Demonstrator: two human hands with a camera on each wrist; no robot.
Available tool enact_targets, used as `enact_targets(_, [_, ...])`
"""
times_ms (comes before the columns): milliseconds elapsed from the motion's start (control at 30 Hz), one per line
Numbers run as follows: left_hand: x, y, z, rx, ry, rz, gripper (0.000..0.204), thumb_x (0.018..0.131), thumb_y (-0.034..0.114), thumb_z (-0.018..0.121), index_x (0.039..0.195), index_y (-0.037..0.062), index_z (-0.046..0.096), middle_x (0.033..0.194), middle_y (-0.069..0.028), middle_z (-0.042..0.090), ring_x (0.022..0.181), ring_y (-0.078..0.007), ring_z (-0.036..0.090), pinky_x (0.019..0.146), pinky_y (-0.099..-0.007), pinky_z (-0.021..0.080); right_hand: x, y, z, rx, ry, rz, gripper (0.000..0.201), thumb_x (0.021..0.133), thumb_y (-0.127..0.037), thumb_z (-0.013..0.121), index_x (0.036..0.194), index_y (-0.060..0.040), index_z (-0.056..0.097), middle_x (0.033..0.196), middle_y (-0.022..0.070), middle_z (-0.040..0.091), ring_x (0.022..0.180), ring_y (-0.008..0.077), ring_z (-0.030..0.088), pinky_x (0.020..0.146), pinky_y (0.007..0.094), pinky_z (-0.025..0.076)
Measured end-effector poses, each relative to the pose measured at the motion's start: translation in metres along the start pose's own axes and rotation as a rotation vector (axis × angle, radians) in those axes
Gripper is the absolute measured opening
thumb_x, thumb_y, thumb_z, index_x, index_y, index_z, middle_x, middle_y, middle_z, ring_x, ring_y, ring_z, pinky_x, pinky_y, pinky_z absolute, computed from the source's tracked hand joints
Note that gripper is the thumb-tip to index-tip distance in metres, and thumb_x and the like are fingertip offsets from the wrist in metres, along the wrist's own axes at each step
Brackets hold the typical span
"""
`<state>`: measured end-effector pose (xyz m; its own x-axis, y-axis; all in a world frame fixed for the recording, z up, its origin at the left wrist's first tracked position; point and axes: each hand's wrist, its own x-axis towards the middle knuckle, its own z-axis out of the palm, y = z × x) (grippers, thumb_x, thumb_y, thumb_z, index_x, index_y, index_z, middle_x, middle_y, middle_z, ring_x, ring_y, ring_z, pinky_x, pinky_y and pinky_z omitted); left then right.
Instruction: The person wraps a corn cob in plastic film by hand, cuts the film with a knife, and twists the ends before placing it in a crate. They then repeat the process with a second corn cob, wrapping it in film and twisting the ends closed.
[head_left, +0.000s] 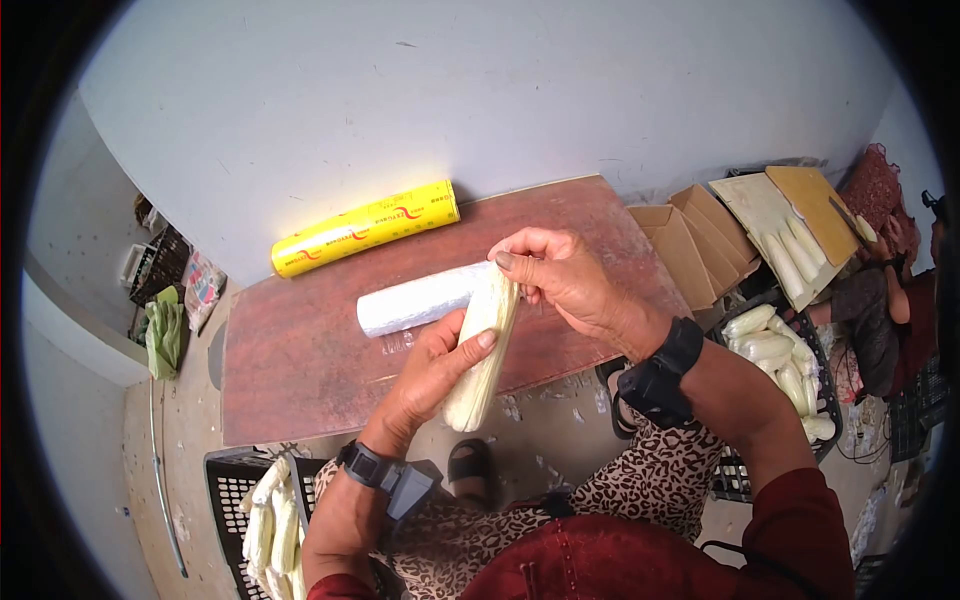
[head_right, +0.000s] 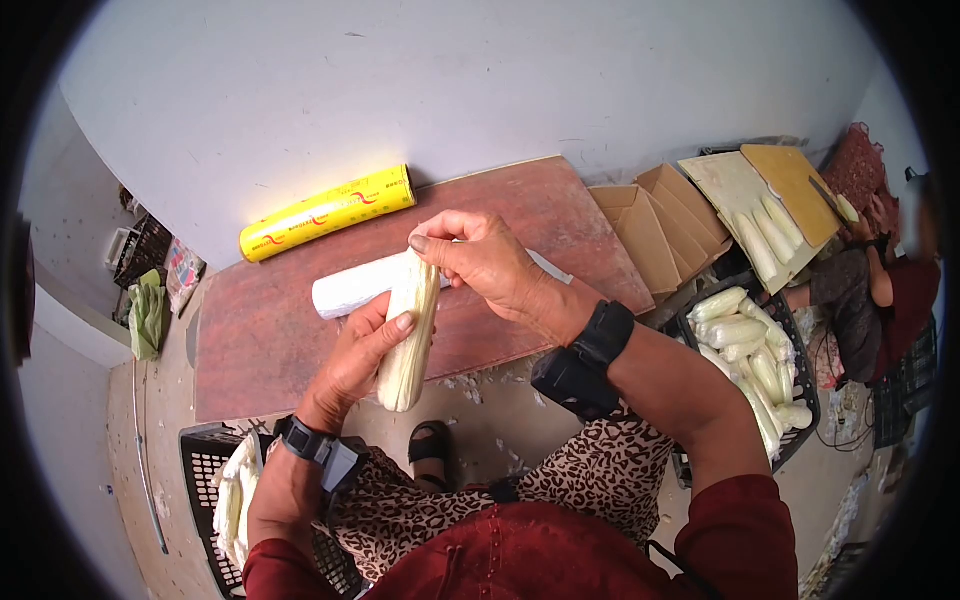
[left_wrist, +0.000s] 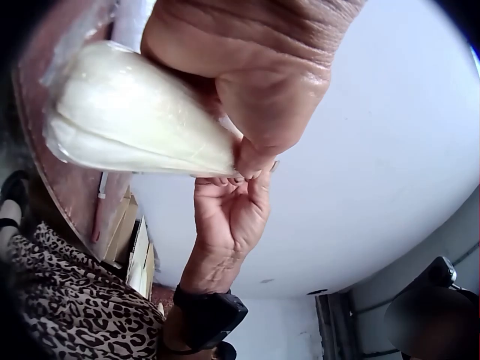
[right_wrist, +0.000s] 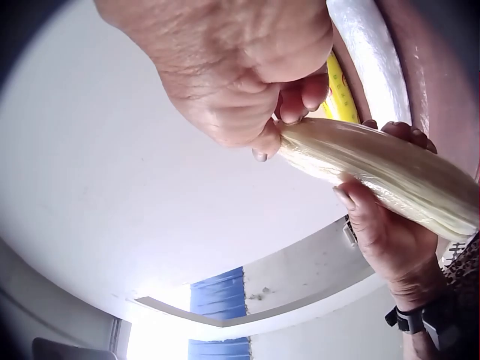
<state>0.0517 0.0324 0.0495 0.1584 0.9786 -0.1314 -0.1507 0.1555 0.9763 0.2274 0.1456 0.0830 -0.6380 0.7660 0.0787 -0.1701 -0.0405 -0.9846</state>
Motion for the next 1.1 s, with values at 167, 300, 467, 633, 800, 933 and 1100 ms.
enact_targets(167, [0.000,0.000,-0.002,-0.069,-0.038,-0.043,0.045,0.093,0.031,0.063,0.127,0.0032,0.052,0.101,-0.0075,0.064,0.087,-0.0140,0.063,0.074,-0.0280,0.054,0.002,0.002,-0.009,0.044,-0.084,0.008,0.026,0.094,-0.023,0.063,0.104,0.0001,0.066,0.081,-0.0017,0.060,0.066,0.0036,0.047,0.058,0.0182,0.040])
enact_targets(300, [-0.002,0.001,-0.005,-0.120,-0.092,-0.080,0.045,0.093,0.031,0.063,0.126,0.0029,0.053,0.102,-0.0095,0.065,0.088,-0.0161,0.064,0.074,-0.0289,0.054,0.005,0.006,-0.012,0.073,-0.084,-0.042,0.022,0.095,-0.022,0.061,0.098,-0.0006,0.066,0.078,-0.0015,0.059,0.065,0.0036,0.047,0.057,0.0191,0.040])
enact_targets(467, [-0.003,0.003,-0.004,-0.119,-0.110,-0.084,0.048,0.092,0.034,0.062,0.126,0.0025,0.052,0.103,-0.0118,0.065,0.089,-0.0173,0.064,0.075,-0.0294,0.054,0.003,-0.001,-0.006,0.012,-0.017,-0.079,0.022,0.097,-0.021,0.057,0.089,-0.0012,0.063,0.076,-0.0009,0.057,0.064,0.0042,0.045,0.056,0.0209,0.040])
enact_targets(633, [-0.001,-0.001,-0.004,-0.217,-0.147,-0.058,0.054,0.091,0.038,0.064,0.128,0.0016,0.050,0.106,-0.0140,0.064,0.093,-0.0208,0.065,0.082,-0.0332,0.054,0.000,-0.003,-0.001,0.052,-0.016,-0.081,0.021,0.098,-0.026,0.058,0.089,-0.0069,0.058,0.073,-0.0036,0.054,0.065,0.0033,0.047,0.057,0.0195,0.041])
enact_targets(800, [0.003,-0.006,-0.009,-0.399,-0.118,-0.069,0.050,0.091,0.033,0.064,0.128,0.0027,0.050,0.109,-0.0125,0.064,0.098,-0.0216,0.064,0.089,-0.0364,0.053,0.004,-0.002,-0.004,0.032,0.012,-0.087,0.024,0.099,-0.024,0.054,0.088,-0.0028,0.058,0.077,0.0007,0.058,0.067,0.0064,0.052,0.061,0.0232,0.046])
enact_targets(933, [0.003,-0.006,-0.010,-0.353,-0.080,0.005,0.036,0.094,0.024,0.061,0.122,0.0027,0.053,0.107,-0.0069,0.064,0.095,-0.0145,0.063,0.084,-0.0298,0.052,0.004,-0.003,-0.007,-0.073,0.034,-0.105,0.024,0.099,-0.023,0.054,0.088,-0.0025,0.058,0.076,0.0010,0.058,0.068,0.0064,0.053,0.061,0.0240,0.047])
enact_targets(1100, [0.001,0.005,-0.002,-0.346,-0.057,-0.021,0.034,0.092,0.016,0.065,0.121,0.0019,0.054,0.107,-0.0040,0.063,0.094,-0.0122,0.063,0.085,-0.0275,0.052,0.007,0.002,-0.009,-0.276,0.083,-0.190,0.024,0.098,-0.021,0.055,0.086,-0.0010,0.058,0.073,0.0014,0.059,0.067,0.0070,0.052,0.060,0.0256,0.046])
